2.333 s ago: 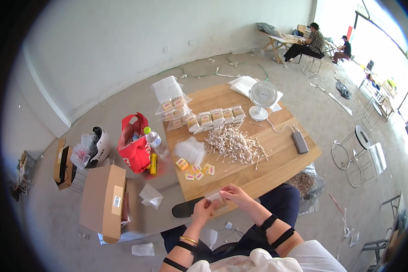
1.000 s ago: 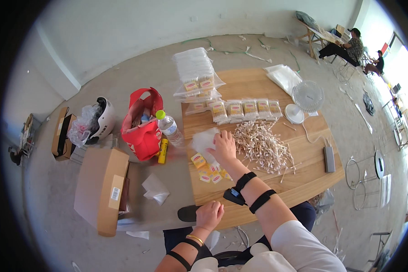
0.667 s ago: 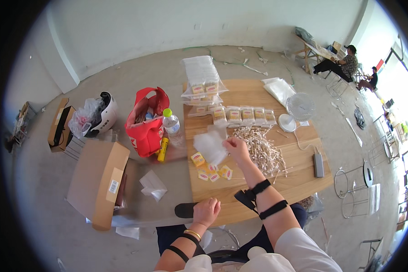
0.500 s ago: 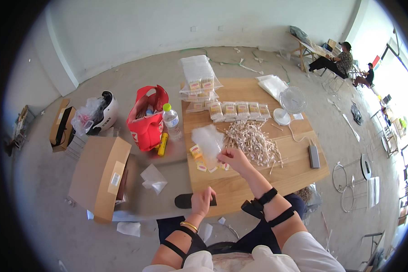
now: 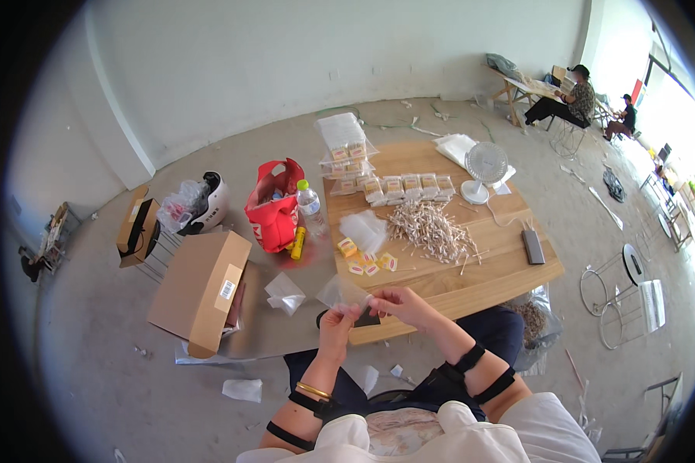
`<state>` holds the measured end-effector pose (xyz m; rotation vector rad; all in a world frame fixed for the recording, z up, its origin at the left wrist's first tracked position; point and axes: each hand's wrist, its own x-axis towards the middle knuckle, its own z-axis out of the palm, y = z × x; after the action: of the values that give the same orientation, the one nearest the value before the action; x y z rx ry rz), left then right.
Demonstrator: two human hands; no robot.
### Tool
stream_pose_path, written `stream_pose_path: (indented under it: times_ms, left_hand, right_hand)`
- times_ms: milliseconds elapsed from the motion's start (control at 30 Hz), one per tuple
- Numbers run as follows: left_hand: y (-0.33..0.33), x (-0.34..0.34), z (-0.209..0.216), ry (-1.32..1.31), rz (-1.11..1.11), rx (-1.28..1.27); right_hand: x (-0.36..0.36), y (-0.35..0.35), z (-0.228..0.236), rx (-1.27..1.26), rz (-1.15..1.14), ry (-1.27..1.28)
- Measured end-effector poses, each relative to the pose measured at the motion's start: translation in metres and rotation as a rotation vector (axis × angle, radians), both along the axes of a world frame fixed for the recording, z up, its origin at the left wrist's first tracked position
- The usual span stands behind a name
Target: The person gathers cotton swabs from a pile, aligns them into a row on the table, and places the row into a small plastic bag. After sealing the bag, the person sets it aside and begins the process again.
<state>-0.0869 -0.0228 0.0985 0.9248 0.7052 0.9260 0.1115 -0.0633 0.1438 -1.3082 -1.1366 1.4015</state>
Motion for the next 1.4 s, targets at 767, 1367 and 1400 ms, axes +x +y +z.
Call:
stream_pose_path:
  times_ms: [767,1367,1400]
  left_hand:
    - [-0.041,-0.040,0.088,0.851,-0.178,1.326]
    - [-0.048,-0.073,0.075,0.759,-0.051,1.079]
    - [-0.049,-0.075,0.070,0.768,-0.047,1.073]
  right_hand:
    - [-0.039,-0.041,0.028,0.146,0.192,-0.193]
    - [-0.064,-0.036,-0.007,0.070,0.449,-0.173]
    - [-0.065,-0.036,-0.016,0.070,0.457,-0.168]
